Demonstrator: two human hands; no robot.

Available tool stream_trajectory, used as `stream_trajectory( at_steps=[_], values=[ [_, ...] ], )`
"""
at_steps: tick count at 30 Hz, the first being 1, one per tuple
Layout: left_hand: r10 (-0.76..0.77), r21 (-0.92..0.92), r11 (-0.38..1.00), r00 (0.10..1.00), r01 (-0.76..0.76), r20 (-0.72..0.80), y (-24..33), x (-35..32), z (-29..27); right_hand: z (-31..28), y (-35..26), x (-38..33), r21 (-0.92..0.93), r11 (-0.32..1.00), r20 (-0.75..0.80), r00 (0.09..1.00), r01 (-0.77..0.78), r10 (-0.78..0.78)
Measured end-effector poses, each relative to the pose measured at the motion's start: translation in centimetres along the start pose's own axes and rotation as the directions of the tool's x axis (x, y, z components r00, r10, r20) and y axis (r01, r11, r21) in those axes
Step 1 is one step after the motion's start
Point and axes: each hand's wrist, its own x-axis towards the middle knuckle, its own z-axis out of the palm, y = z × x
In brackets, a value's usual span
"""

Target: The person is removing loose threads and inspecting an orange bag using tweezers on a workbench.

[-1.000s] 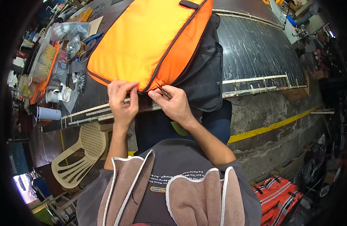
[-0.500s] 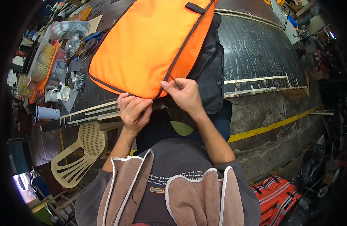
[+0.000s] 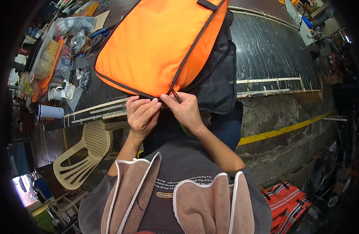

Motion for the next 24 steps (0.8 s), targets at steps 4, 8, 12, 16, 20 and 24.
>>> stream_trajectory(
  at_steps=[4, 8, 12, 16, 20, 24],
  values=[
    [0.035, 0.005, 0.999, 0.999, -0.035, -0.008, -0.2, 0.5, 0.2, 0.1, 0.8, 0.5, -0.033, 0.998, -0.043, 0.998, 0.047, -0.048],
    [0.050, 0.041, 0.998, 0.999, -0.049, -0.015, -0.5, 0.8, 0.1, -0.1, -0.5, 1.0, -0.017, 0.997, -0.044, 0.997, -0.070, 0.069],
    [0.073, 0.050, 0.996, 0.997, -0.073, 0.008, -0.3, 0.9, 0.3, -0.3, 0.7, 1.2, -0.127, 0.989, -0.068, 0.994, 0.079, -0.088],
    [0.028, 0.076, 0.997, 1.000, -0.029, 0.008, -0.1, 1.3, 0.8, -1.1, 0.3, 1.2, -0.023, 0.994, 0.002, 0.995, 0.104, -0.104],
    [-0.078, 0.140, 0.987, 0.997, 0.075, 0.021, 1.1, 1.6, 1.1, -4.0, -0.8, 3.8, -0.180, 0.930, -0.104, 0.934, 0.321, -0.342],
    [-0.110, 0.214, 0.972, 0.993, 0.098, 0.044, 2.0, 3.4, 1.5, -9.4, -1.8, 12.1, -0.440, 0.741, -0.290, 0.701, 0.507, -0.652]
  ],
)
